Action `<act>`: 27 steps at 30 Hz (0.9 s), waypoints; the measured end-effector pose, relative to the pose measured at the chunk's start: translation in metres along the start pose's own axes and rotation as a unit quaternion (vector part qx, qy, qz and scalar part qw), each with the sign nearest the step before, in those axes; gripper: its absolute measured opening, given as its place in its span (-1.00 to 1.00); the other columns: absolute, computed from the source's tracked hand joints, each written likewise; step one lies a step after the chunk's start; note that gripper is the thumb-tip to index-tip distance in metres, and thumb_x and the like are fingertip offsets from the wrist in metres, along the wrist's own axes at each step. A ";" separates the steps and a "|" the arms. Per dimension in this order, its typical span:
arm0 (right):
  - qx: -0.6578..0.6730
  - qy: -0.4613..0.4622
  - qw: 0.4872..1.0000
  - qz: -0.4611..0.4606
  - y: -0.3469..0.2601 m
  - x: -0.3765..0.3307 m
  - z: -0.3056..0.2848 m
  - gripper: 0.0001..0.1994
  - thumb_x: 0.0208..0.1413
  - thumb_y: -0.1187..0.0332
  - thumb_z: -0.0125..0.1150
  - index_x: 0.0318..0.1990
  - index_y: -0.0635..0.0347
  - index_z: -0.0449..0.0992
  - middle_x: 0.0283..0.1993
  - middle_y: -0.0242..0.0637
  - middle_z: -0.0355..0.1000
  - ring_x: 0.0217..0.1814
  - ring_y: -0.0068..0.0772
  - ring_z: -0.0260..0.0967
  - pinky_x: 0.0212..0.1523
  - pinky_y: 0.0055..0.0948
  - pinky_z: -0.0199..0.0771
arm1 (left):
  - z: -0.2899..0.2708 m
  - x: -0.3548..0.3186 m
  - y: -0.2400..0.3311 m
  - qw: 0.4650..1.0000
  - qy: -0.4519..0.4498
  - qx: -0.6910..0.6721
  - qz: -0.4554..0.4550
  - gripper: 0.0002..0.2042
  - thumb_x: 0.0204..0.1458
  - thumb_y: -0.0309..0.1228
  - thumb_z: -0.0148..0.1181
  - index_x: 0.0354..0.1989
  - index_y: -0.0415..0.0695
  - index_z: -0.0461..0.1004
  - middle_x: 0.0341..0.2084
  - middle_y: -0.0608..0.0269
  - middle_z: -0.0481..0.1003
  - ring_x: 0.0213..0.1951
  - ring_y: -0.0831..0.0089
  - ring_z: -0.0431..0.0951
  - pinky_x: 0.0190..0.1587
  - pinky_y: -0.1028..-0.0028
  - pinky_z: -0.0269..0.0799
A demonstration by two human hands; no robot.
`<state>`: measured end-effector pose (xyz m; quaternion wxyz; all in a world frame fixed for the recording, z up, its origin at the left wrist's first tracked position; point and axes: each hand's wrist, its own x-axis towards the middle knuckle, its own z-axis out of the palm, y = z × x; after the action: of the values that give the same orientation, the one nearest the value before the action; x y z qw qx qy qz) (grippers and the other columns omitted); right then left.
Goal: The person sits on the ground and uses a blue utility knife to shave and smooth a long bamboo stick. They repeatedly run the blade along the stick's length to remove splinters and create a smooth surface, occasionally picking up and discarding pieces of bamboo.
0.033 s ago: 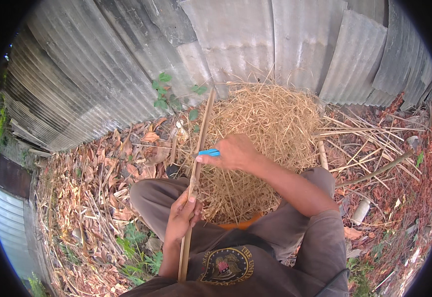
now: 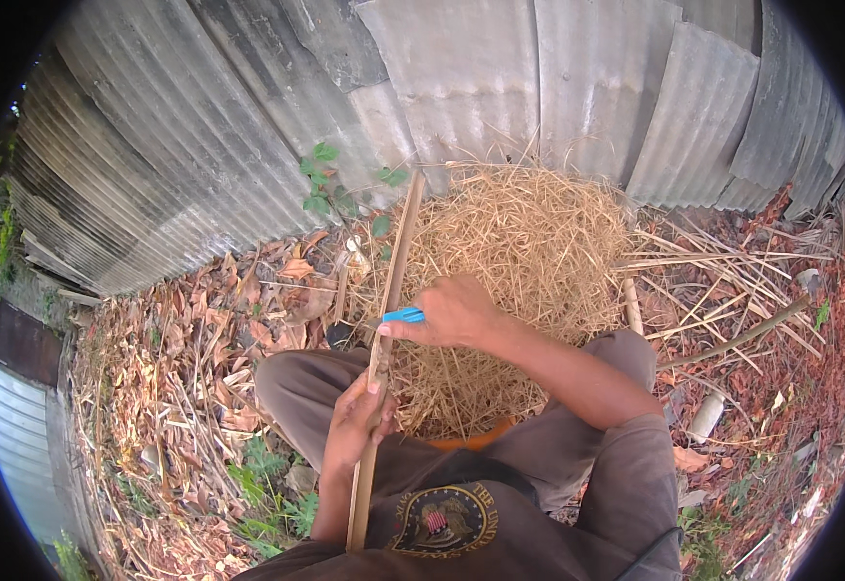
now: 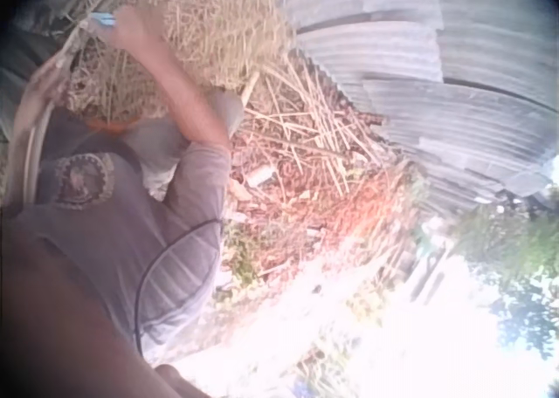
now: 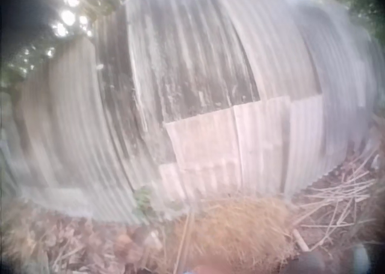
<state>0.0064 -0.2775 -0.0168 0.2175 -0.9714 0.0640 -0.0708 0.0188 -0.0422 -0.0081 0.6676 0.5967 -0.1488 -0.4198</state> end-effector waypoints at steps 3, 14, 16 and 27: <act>-0.016 0.015 1.000 -0.007 0.002 0.011 0.006 -0.18 -0.06 -0.52 -0.16 -0.77 0.15 0.43 -0.82 -0.20 0.26 -0.70 -0.14 0.35 -0.59 -0.16 0.34 | -0.005 0.002 0.000 0.998 -0.019 -0.061 -0.015 -0.58 0.30 -0.25 -0.14 0.27 -0.15 0.18 -0.61 0.38 0.27 -0.69 0.68 0.16 -0.60 0.69 0.12; -0.047 -0.027 0.995 0.086 0.028 0.029 -0.002 -0.14 -0.10 -0.57 -0.22 -0.77 0.17 0.41 -0.80 -0.28 0.26 -0.68 -0.25 0.34 -0.60 -0.17 0.33 | -0.007 -0.010 -0.013 0.998 0.027 0.053 0.012 -0.55 0.29 -0.26 -0.08 0.31 -0.12 0.14 -0.59 0.43 0.28 -0.66 0.74 0.19 -0.62 0.72 0.11; -0.021 -0.025 0.999 0.009 0.003 0.016 0.010 -0.14 -0.10 -0.57 -0.22 -0.77 0.17 0.41 -0.80 -0.28 0.25 -0.69 -0.23 0.33 -0.62 -0.17 0.31 | -0.008 -0.008 -0.008 0.998 0.035 0.037 0.020 -0.55 0.29 -0.27 -0.08 0.32 -0.11 0.13 -0.59 0.44 0.28 -0.65 0.74 0.19 -0.62 0.72 0.11; -0.018 0.030 0.963 0.267 0.132 0.049 -0.027 -0.11 0.02 -0.52 -0.35 -0.64 0.25 0.48 -0.69 -0.15 0.38 -0.57 -0.16 0.44 -0.49 -0.13 0.42 | 0.010 -0.027 -0.014 0.990 -0.024 0.138 0.021 -0.60 0.28 -0.29 -0.05 0.26 -0.13 0.23 -0.59 0.47 0.28 -0.59 0.77 0.18 -0.57 0.71 0.11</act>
<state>0.0380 -0.4145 -0.0441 0.2093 -0.9203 0.3283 -0.0381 -0.0104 -0.0281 -0.0104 0.5837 0.6695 -0.2340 -0.3953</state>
